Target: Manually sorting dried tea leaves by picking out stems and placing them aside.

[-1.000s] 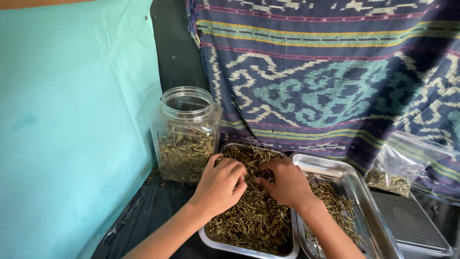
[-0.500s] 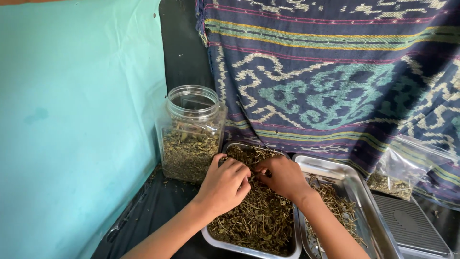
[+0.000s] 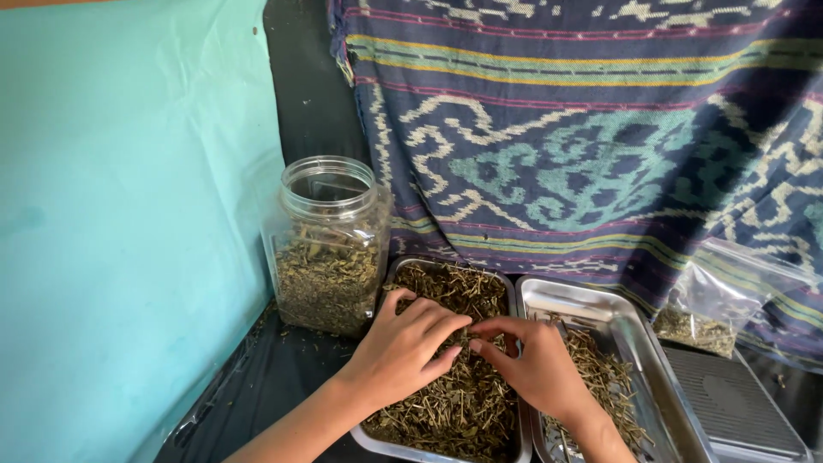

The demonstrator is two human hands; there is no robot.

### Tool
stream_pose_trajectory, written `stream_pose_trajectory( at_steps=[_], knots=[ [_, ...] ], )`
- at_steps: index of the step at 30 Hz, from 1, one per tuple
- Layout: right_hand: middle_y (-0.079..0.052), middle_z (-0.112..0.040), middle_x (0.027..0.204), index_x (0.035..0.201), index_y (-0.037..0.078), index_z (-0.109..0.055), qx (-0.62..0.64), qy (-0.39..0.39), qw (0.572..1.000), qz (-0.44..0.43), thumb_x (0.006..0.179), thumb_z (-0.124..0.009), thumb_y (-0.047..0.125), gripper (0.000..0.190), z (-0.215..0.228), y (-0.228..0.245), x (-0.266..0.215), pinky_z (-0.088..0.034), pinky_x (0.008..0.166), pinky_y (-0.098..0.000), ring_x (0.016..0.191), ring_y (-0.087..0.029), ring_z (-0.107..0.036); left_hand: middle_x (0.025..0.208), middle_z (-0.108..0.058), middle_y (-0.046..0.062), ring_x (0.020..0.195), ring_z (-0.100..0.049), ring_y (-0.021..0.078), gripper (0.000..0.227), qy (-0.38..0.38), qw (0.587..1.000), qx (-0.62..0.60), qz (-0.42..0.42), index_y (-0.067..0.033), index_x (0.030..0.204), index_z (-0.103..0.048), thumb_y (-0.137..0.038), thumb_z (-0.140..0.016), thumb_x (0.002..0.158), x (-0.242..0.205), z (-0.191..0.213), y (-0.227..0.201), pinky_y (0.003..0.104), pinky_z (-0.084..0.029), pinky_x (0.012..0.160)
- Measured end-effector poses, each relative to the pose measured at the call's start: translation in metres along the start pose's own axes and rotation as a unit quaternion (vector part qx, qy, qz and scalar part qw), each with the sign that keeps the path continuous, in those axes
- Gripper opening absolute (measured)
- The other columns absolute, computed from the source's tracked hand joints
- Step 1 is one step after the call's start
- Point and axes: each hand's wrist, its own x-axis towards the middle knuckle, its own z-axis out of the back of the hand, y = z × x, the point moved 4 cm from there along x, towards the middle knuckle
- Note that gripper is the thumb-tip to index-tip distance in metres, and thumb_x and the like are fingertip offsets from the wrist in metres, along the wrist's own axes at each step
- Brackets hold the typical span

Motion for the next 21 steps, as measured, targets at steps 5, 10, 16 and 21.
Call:
stream_pose_trajectory(
  at_steps=[5,10,16,21],
  knots=[
    [0.005,-0.078,0.091,0.091,0.017,-0.076,0.027,0.005,1.0,0.009,0.073,-0.068,0.024,0.021,0.0,-0.007,-0.005,-0.054,0.071,-0.0195,0.077,-0.006,-0.073,0.1,-0.063,0.0,0.095,-0.054,0.0177,0.034,0.02,1.0,0.001,-0.009,-0.0131,0.11,-0.06,-0.026,-0.069,0.08,-0.005,-0.013,-0.004,0.045,-0.033,0.09],
    [0.009,-0.079,0.085,0.091,0.021,-0.077,0.013,0.017,0.999,-0.049,0.074,-0.068,0.026,0.02,0.004,-0.006,-0.007,-0.036,0.043,-0.0208,0.042,-0.005,-0.045,0.094,-0.066,0.0,0.09,-0.056,0.0175,0.02,0.018,1.0,-0.013,-0.005,-0.0133,0.099,-0.065,-0.027,-0.063,0.085,-0.004,-0.013,-0.002,0.043,-0.032,0.09],
    [0.008,-0.071,0.063,0.081,0.019,-0.078,0.025,0.006,0.999,-0.02,0.073,-0.071,0.026,0.013,0.002,-0.01,-0.007,-0.032,0.046,-0.0219,0.047,-0.006,-0.042,0.091,-0.065,0.0,0.087,-0.055,0.0175,0.02,-0.008,1.0,-0.01,-0.011,-0.0125,0.098,-0.064,-0.027,-0.065,0.085,0.0,-0.002,-0.007,0.043,-0.032,0.088],
    [0.01,-0.078,0.074,0.081,0.017,-0.078,0.044,0.015,0.999,-0.002,0.072,-0.071,0.026,0.014,0.001,-0.004,-0.009,-0.042,0.053,-0.0187,0.054,-0.002,-0.056,0.086,-0.065,-0.002,0.084,-0.056,0.0159,0.02,-0.026,1.0,-0.003,-0.005,-0.0124,0.094,-0.063,-0.025,-0.07,0.081,0.0,0.002,-0.01,0.043,-0.033,0.088]
  ],
)
